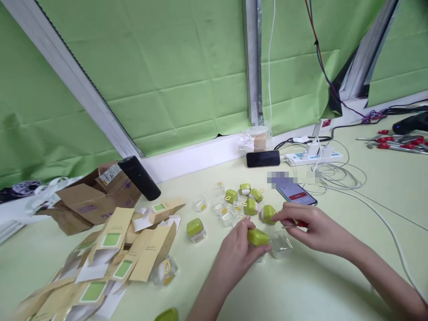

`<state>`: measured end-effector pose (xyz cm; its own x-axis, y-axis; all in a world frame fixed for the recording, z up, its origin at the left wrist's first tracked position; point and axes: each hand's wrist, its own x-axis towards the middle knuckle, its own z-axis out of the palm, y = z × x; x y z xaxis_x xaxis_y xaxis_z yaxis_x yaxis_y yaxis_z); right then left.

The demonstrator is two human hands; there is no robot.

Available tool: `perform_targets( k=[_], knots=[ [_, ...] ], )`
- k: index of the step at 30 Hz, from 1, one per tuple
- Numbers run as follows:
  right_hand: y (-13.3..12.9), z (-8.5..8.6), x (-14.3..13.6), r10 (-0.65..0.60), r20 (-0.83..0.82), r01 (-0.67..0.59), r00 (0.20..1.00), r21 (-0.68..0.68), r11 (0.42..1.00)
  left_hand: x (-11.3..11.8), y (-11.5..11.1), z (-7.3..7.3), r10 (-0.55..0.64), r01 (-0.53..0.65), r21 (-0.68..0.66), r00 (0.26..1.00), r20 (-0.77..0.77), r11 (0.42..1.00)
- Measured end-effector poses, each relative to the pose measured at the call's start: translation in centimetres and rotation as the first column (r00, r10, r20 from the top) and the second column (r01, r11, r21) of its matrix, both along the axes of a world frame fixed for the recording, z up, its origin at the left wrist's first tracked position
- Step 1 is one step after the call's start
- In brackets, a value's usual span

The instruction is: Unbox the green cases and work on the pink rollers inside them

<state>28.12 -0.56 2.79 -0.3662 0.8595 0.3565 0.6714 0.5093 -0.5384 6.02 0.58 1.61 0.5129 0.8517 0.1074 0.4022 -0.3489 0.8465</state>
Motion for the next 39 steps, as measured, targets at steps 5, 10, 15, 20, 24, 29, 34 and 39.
perform_targets(
  k=[5,10,15,20,24,29,34,39],
  knots=[
    [-0.1,-0.4,-1.0,0.066,0.136,-0.068,0.988,0.009,0.998,-0.7,0.0,-0.8,-0.082,0.108,0.122,0.976,-0.203,0.987],
    [-0.2,-0.9,-0.4,0.092,0.083,-0.096,0.992,0.035,0.995,-0.1,0.3,-1.9,-0.078,0.152,0.258,0.958,-0.276,0.954],
    [0.3,-1.2,0.5,0.074,0.007,-0.074,0.997,0.084,0.994,-0.5,0.0,-0.3,-0.050,0.081,0.300,0.992,-0.113,0.950],
    [1.5,0.3,-0.4,0.092,0.018,-0.093,0.996,0.094,0.991,-6.3,1.9,4.4,0.217,-0.209,0.120,0.974,-0.065,0.971],
    [2.6,1.4,-1.5,0.146,0.076,-0.150,0.986,0.049,0.988,-12.1,6.8,5.5,0.417,-0.331,0.287,0.848,-0.328,0.899],
    [3.1,1.4,-2.7,0.197,0.164,-0.197,0.967,-0.015,0.980,-15.7,10.9,2.4,0.340,-0.289,0.180,0.810,-0.478,0.940],
    [2.5,0.4,-5.4,0.279,0.292,-0.265,0.915,-0.089,0.960,-16.0,11.4,0.2,0.285,-0.242,0.150,0.809,-0.514,0.959],
    [1.4,-0.9,-7.7,0.329,0.355,-0.312,0.875,-0.106,0.944,-16.0,11.4,0.0,0.295,-0.229,0.188,0.801,-0.522,0.955]
  ],
)
